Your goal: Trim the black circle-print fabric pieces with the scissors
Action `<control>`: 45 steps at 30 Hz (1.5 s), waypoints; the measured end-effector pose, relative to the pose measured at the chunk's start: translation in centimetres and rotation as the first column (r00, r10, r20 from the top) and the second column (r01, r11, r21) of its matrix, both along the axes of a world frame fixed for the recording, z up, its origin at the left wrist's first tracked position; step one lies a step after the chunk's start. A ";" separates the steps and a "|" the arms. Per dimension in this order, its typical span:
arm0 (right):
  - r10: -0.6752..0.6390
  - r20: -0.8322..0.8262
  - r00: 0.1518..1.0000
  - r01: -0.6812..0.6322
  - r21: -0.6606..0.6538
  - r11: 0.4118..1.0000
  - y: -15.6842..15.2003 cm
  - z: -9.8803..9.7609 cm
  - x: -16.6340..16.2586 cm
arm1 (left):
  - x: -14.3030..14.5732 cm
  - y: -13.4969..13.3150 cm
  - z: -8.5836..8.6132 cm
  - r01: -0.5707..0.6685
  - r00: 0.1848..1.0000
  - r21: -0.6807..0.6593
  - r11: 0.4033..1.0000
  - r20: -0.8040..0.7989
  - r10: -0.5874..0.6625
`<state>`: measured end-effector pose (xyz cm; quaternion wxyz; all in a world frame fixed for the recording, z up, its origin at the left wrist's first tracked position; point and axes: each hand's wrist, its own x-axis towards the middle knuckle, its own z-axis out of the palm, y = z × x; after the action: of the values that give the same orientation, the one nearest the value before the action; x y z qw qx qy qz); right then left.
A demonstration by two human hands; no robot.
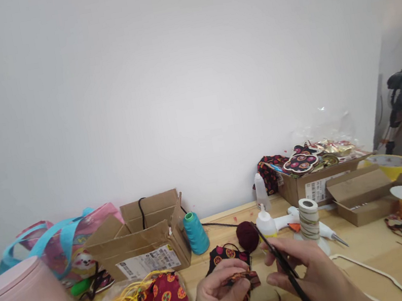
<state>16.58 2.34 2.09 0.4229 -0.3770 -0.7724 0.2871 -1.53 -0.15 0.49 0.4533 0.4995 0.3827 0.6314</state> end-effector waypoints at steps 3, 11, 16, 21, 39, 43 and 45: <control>0.049 -0.104 0.993 -0.063 -0.142 0.988 -0.2 -0.5 -0.5 | 0.8 -0.3 -0.2 0.019 0.999 -0.163 0.986 0.040 -0.013; 0.199 -0.527 0.826 -0.413 -0.326 0.850 -0.1 -2.0 -2.2 | 1.7 -1.0 0.3 -0.120 0.993 -0.286 0.951 -0.027 0.117; 0.054 -0.414 0.909 -0.177 -0.265 0.948 0.0 -1.3 -1.7 | 1.8 -0.6 0.3 -0.018 1.000 -0.329 0.944 -0.002 0.019; -0.033 -0.146 0.989 0.023 -0.073 0.997 -0.4 0.0 -0.6 | 2.4 -0.7 0.1 0.042 0.986 -0.320 0.947 -0.140 -0.091; 0.007 0.297 0.955 -0.126 0.383 0.915 -0.4 -0.6 0.1 | 3.5 -1.2 0.0 0.027 0.987 -0.336 0.941 -0.142 -0.079; -0.033 0.112 0.993 0.016 0.146 0.989 0.3 -0.3 0.4 | 2.7 -1.1 -1.1 0.049 0.958 -0.478 0.877 -0.226 -0.176; 0.009 0.036 0.999 -0.009 0.011 1.000 0.3 -0.2 0.1 | 2.5 -1.0 -1.5 0.055 0.954 -0.482 0.874 -0.232 -0.188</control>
<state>16.68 2.62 1.92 0.4100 -0.3762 -0.7831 0.2778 0.98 -1.15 -0.98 0.5430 0.4795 0.5504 0.4152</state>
